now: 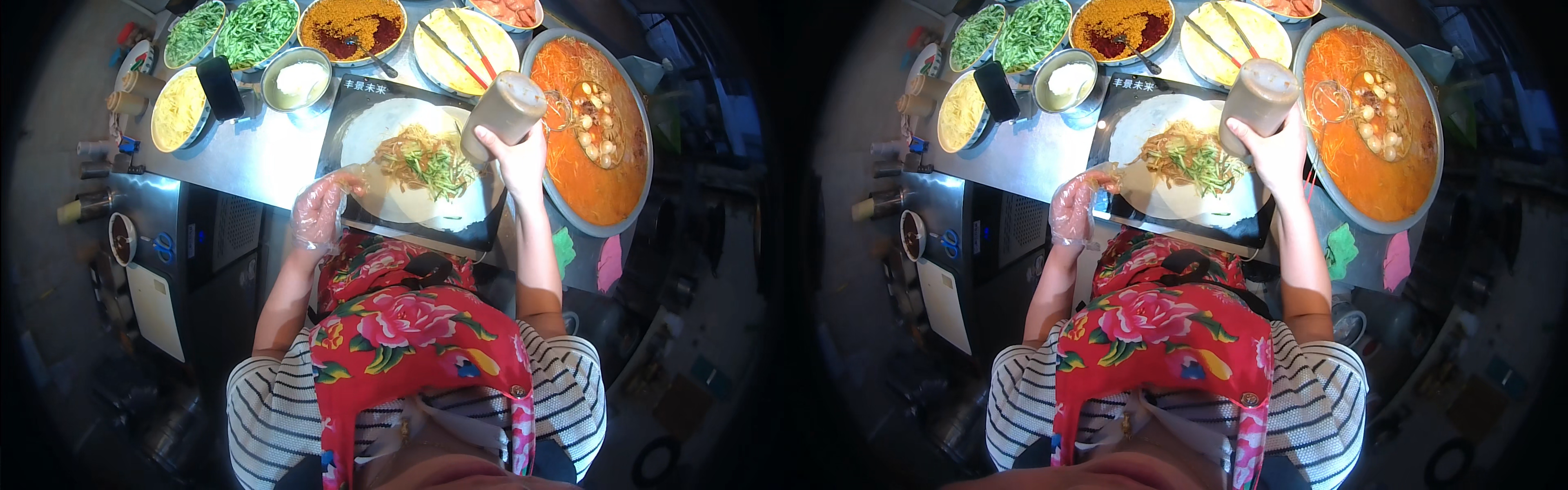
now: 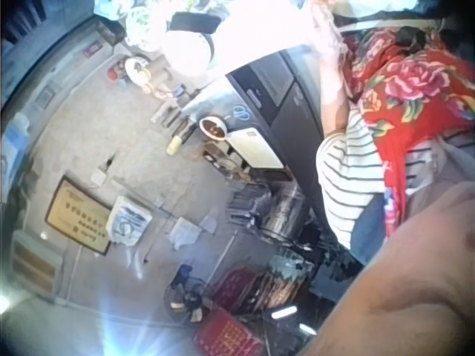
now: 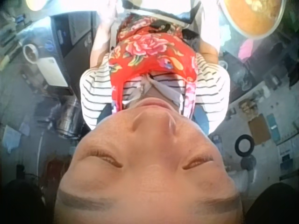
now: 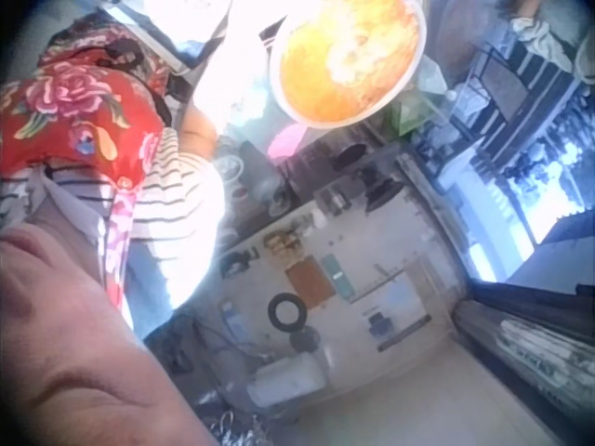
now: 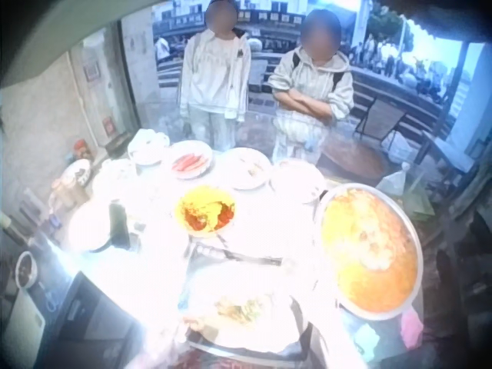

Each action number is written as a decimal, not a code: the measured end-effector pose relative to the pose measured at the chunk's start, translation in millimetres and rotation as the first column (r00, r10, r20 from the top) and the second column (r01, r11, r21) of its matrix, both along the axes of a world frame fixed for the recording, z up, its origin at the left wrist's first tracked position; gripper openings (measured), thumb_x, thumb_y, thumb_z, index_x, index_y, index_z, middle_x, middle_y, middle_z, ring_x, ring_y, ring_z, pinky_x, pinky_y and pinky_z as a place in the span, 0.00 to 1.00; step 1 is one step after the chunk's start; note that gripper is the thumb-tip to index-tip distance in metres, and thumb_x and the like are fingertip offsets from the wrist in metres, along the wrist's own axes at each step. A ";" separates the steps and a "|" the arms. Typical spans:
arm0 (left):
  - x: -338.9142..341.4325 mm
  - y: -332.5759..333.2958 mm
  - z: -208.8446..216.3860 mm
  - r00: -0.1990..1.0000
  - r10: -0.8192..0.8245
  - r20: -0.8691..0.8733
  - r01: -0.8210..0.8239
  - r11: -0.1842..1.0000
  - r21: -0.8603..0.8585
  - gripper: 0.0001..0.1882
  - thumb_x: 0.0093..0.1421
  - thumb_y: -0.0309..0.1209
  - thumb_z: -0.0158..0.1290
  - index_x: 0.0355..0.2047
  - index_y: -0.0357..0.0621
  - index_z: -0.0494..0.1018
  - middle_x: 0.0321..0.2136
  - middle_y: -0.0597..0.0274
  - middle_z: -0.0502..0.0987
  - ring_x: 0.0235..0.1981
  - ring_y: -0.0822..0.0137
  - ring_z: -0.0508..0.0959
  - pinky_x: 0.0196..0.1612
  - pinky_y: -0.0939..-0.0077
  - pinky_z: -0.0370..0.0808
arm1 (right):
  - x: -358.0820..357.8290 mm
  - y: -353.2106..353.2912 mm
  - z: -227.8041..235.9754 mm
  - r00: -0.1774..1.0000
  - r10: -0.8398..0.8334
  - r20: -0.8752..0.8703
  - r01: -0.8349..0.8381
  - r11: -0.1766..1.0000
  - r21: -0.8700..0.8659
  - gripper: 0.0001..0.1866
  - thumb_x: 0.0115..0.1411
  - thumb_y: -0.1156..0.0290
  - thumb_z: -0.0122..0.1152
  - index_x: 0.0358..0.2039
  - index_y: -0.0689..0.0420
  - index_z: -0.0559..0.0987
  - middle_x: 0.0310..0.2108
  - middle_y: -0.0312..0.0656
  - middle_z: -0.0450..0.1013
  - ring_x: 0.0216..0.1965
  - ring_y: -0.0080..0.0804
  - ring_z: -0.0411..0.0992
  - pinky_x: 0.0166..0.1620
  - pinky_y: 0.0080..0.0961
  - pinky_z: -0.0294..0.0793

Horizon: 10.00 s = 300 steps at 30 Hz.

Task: The person prepares two wraps by placing a thin crepe on a griddle, adding noodles, shredded vegetables, and sauce, then rolling them into cylinders. The wraps are placed into plastic bags and handed to customers. The person also tears a fresh crepe from a stack and places it on the griddle to begin the next wrap.

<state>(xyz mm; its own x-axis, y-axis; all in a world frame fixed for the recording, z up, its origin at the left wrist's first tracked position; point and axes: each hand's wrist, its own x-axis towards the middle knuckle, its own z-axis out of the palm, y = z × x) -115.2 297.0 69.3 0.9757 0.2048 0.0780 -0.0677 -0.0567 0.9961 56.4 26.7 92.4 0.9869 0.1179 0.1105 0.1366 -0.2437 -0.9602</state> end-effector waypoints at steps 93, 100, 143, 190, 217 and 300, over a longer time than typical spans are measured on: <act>146.3 -26.3 12.4 0.791 -0.582 -0.191 -0.028 -0.346 0.938 0.23 0.61 0.32 0.49 0.56 0.38 0.68 0.47 0.54 0.77 0.51 0.57 0.74 0.60 0.53 0.67 | -115.0 -84.7 -44.3 0.978 -0.016 -0.210 -0.150 0.647 -0.748 0.40 0.61 0.57 0.65 0.70 0.52 0.60 0.49 0.57 0.75 0.46 0.55 0.77 0.48 0.44 0.77; 158.4 -25.3 25.4 0.863 -0.394 -0.315 0.142 -0.409 0.902 0.22 0.60 0.30 0.51 0.54 0.36 0.69 0.41 0.57 0.79 0.45 0.61 0.77 0.51 0.63 0.70 | -130.1 -94.9 -38.7 0.962 -0.074 -0.264 -0.152 0.656 -0.739 0.40 0.60 0.58 0.65 0.69 0.52 0.60 0.48 0.57 0.75 0.46 0.55 0.77 0.48 0.44 0.77; -24.8 93.4 -58.9 0.835 0.542 0.094 -0.509 0.697 0.505 0.19 0.56 0.19 0.62 0.49 0.37 0.76 0.41 0.54 0.81 0.43 0.64 0.81 0.47 0.68 0.79 | -92.3 -52.1 -53.9 0.915 0.106 -0.390 -0.381 0.550 -0.744 0.30 0.63 0.58 0.62 0.65 0.48 0.69 0.49 0.49 0.77 0.47 0.49 0.78 0.48 0.40 0.78; 36.0 -93.7 -91.6 0.713 -0.480 -0.512 0.619 0.087 0.781 0.12 0.50 0.29 0.59 0.34 0.39 0.74 0.25 0.52 0.79 0.28 0.55 0.82 0.32 0.59 0.79 | 7.2 -10.0 -68.1 0.834 0.515 0.197 -0.174 0.585 -0.793 0.20 0.58 0.64 0.64 0.49 0.57 0.77 0.39 0.45 0.72 0.45 0.44 0.71 0.50 0.41 0.70; 63.3 21.8 -64.9 0.941 -0.194 -0.279 0.330 0.328 0.885 0.21 0.58 0.28 0.57 0.53 0.49 0.74 0.30 0.52 0.79 0.33 0.51 0.81 0.37 0.54 0.77 | 28.9 40.9 -123.2 0.935 0.352 0.038 -0.205 0.624 -0.754 0.08 0.53 0.66 0.67 0.28 0.57 0.85 0.30 0.47 0.75 0.37 0.48 0.75 0.42 0.42 0.75; 186.6 -47.5 -106.0 0.923 -0.385 -0.025 0.081 0.129 0.988 0.40 0.49 0.30 0.63 0.61 0.31 0.61 0.39 0.45 0.78 0.44 0.48 0.79 0.47 0.57 0.77 | 57.8 23.9 -97.3 0.846 0.523 -0.105 -0.407 0.507 -0.759 0.32 0.47 0.67 0.63 0.54 0.65 0.71 0.50 0.52 0.69 0.54 0.50 0.68 0.58 0.44 0.66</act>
